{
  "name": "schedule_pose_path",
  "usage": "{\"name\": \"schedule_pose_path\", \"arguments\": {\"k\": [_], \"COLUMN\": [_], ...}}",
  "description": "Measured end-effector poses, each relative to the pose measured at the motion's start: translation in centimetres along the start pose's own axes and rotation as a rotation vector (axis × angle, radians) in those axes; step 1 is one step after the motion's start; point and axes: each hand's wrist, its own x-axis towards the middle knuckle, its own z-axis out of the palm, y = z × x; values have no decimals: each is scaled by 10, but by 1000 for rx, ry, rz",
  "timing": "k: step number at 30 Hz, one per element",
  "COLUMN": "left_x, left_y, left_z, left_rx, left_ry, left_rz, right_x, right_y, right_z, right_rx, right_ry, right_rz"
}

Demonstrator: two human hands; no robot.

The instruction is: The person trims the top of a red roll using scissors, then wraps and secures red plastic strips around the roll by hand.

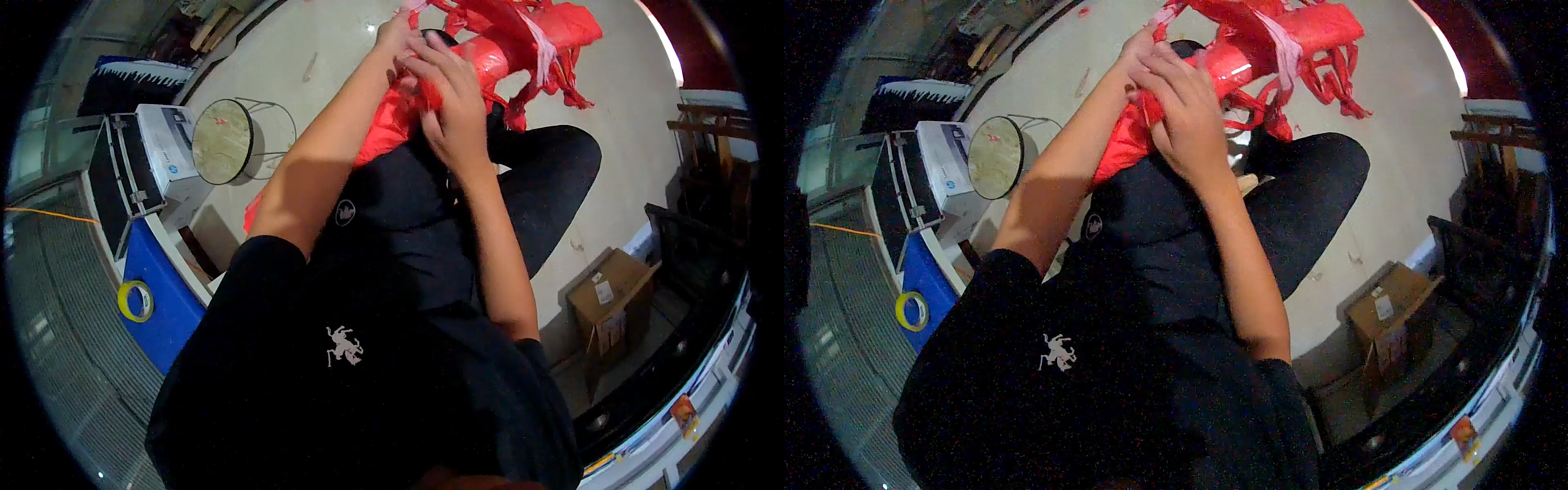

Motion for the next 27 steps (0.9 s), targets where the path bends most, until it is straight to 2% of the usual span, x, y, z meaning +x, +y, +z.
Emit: {"name": "schedule_pose_path", "arguments": {"k": [1,2,3,5,6,9,11,13,16,17,19,20,21,23,24,25,27], "left_x": [-4,-6,-4,6,15,37,41,76,71,60,-30,-52,-67,-85,-83,-79,-72], "left_y": [-1,3,5,6,7,4,7,0,-6,-5,13,18,21,24,28,26,20], "left_z": [8,2,-6,-4,-7,-29,-28,-53,-51,-42,13,22,32,44,41,37,26], "left_rx": [131,121,108,504,504,121,33,-173,-290,-291,-84,45,45,601,895,894,923], "left_ry": [183,63,-57,264,263,-18,2,-185,-284,-287,-81,-167,-185,-237,-285,-295,-874], "left_rz": [36,46,55,219,218,125,108,111,38,40,267,301,298,347,409,413,700], "right_x": [5,2,4,9,15,12,10,8,-3,-5,-8,-9,-9,-11,-6,1,13], "right_y": [-1,-9,-14,-21,-30,-42,-38,-43,-43,-45,-47,-46,-37,-22,-24,-22,-13], "right_z": [6,10,10,9,6,9,9,4,-3,-4,-12,-26,-31,-35,-47,-53,-58], "right_rx": [197,307,310,529,753,725,772,719,700,698,685,740,726,145,32,22,-281], "right_ry": [58,73,74,183,221,192,182,139,23,23,33,-64,-50,91,4,9,68], "right_rz": [21,244,243,494,664,697,719,703,731,728,716,829,829,187,169,168,-32]}}
